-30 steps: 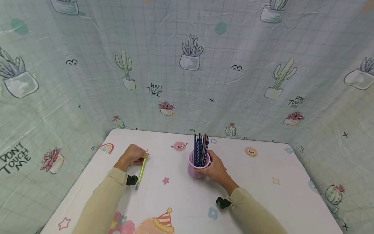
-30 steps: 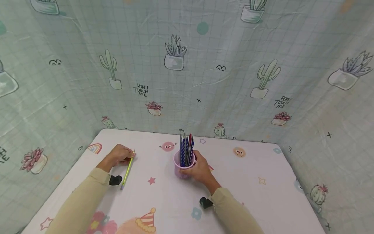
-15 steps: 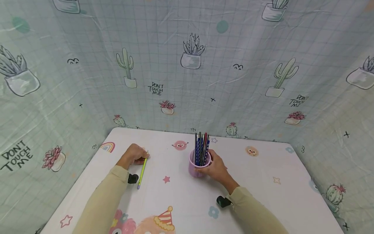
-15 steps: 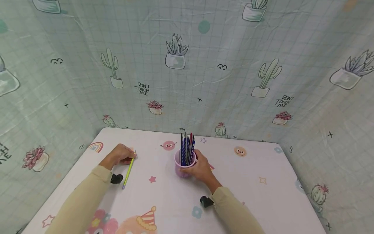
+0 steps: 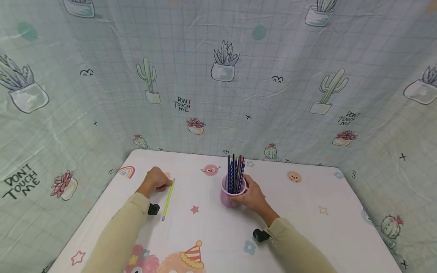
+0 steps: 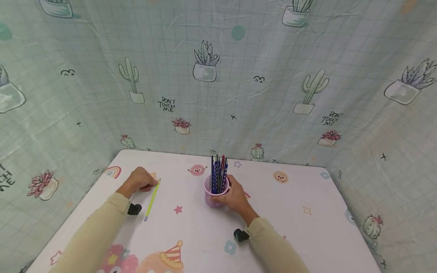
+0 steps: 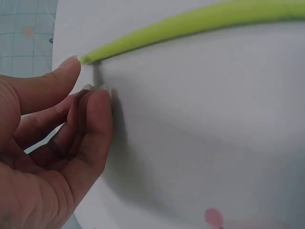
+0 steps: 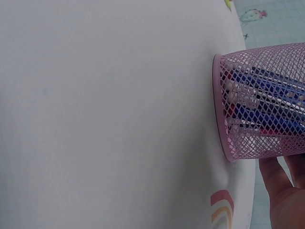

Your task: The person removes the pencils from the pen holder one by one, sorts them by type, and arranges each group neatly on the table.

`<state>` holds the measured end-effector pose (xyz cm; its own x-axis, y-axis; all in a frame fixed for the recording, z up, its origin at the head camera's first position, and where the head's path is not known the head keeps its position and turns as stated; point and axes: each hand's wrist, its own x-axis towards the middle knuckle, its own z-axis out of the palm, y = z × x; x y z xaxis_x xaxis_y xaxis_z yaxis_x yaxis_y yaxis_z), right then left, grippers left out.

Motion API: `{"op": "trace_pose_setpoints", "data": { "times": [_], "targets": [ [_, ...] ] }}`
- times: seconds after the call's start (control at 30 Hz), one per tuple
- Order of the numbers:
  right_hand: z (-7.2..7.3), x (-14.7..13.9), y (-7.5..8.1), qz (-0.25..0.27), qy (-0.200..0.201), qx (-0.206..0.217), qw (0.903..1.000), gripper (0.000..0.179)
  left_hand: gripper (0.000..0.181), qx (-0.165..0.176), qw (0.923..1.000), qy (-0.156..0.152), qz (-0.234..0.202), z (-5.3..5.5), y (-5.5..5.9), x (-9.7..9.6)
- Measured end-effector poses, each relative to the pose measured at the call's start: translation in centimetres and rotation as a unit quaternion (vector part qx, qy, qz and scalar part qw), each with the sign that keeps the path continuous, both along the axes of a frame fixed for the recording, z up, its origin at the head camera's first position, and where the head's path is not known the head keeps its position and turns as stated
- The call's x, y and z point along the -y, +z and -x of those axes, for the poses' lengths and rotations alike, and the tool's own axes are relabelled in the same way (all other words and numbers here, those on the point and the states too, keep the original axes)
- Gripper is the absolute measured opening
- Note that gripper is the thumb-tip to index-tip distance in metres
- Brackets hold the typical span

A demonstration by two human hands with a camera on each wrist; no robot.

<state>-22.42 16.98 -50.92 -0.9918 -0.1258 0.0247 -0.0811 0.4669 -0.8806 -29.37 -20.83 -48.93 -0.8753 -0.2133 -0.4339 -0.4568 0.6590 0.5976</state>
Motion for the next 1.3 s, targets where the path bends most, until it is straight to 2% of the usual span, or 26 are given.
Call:
{"op": "trace_pose_setpoints", "data": {
  "times": [0.13, 0.27, 0.4, 0.6, 0.87, 1.0, 1.3],
  "targets": [
    [-0.1, 0.1, 0.0, 0.002, 0.001, -0.003, 1.0000, 0.093, 0.034, -0.008, 0.9999, -0.004, -0.013, -0.5, 1.0, 0.7],
    [-0.2, 0.1, 0.1, 0.002, -0.001, -0.004, 1.0000, 0.093, 0.029, -0.024, 0.9964, -0.007, -0.081, -1.0, 2.3, 0.7],
    [0.0, -0.3, 0.1, 0.004, -0.003, -0.001, 1.0000, 0.092, 0.034, -0.032, 0.9911, -0.020, -0.128, -1.1, 3.8, 0.0],
    [0.2, -0.5, 0.1, 0.006, 0.004, -0.011, 0.9999, 0.092, 0.039, -0.038, 0.9877, -0.027, -0.149, -1.2, 5.2, -1.0],
    [0.1, 0.0, 0.0, 0.008, 0.002, -0.002, 1.0000, 0.091, 0.042, -0.043, 0.9796, -0.053, -0.189, -2.3, 6.8, -3.0],
    [0.0, 0.0, 0.0, 0.005, -0.002, -0.001, 1.0000, 0.091, 0.042, -0.048, 0.9727, -0.076, -0.214, -2.6, 7.1, -4.5],
    [0.0, 0.0, 0.0, -0.003, -0.006, 0.002, 1.0000, 0.093, 0.037, -0.068, 0.9605, -0.102, -0.250, -3.0, 6.9, -7.9]
  ]
}}
